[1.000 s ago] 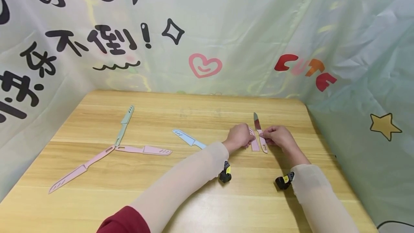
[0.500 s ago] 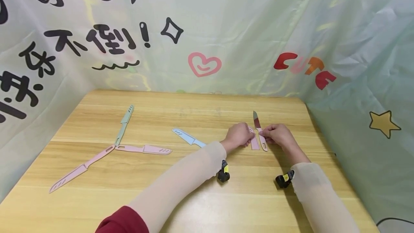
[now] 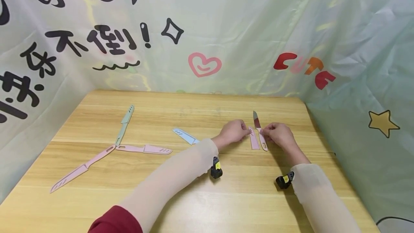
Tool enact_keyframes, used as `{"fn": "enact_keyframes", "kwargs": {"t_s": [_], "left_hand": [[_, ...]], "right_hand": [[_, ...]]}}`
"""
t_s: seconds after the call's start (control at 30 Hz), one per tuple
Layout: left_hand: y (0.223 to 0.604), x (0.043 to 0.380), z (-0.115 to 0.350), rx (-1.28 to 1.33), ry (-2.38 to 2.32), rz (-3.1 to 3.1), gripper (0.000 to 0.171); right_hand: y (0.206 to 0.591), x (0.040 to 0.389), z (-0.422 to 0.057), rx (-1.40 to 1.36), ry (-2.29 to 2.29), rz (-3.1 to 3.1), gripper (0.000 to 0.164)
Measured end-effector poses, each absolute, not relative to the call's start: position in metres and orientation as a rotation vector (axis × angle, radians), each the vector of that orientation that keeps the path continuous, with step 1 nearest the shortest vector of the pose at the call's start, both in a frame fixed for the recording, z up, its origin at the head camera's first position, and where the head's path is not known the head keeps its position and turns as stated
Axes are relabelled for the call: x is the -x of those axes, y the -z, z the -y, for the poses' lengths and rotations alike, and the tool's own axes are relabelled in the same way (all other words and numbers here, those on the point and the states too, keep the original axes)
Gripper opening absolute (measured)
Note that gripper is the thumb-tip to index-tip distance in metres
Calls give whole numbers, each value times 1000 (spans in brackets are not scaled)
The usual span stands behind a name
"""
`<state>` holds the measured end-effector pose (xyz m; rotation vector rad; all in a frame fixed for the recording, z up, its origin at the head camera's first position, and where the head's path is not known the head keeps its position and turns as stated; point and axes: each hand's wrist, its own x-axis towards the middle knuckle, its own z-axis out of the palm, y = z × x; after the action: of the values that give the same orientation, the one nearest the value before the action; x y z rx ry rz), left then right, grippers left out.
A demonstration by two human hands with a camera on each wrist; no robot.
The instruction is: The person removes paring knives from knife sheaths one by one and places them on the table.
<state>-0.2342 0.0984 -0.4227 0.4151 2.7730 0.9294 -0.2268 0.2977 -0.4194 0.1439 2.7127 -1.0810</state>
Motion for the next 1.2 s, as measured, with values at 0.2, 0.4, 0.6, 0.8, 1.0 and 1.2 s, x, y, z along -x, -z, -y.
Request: {"fn": "enact_keyframes", "kwargs": {"t_s": [0.2, 0.4, 0.6, 0.8, 1.0, 1.2], "left_hand": [[420, 236, -87, -510, -934, -2743, 21], [414, 236, -76, -600, -959, -2659, 19], [407, 236, -62, -685, -915, -2636, 23], [404, 240, -42, -826, -920, -2617, 26], [403, 243, -23, -871, -928, -2619, 32], [404, 244, -7, -1081, -738, -2642, 43]], "right_hand": [[414, 223, -292, -49, 920, -2853, 35], [410, 220, -285, 7, 881, -2912, 36], [406, 217, -278, 60, 871, -2973, 34], [405, 213, -270, 136, 901, -3016, 35], [405, 213, -261, 261, 935, -3028, 35], [406, 211, -255, 375, 969, -3024, 42]]}}
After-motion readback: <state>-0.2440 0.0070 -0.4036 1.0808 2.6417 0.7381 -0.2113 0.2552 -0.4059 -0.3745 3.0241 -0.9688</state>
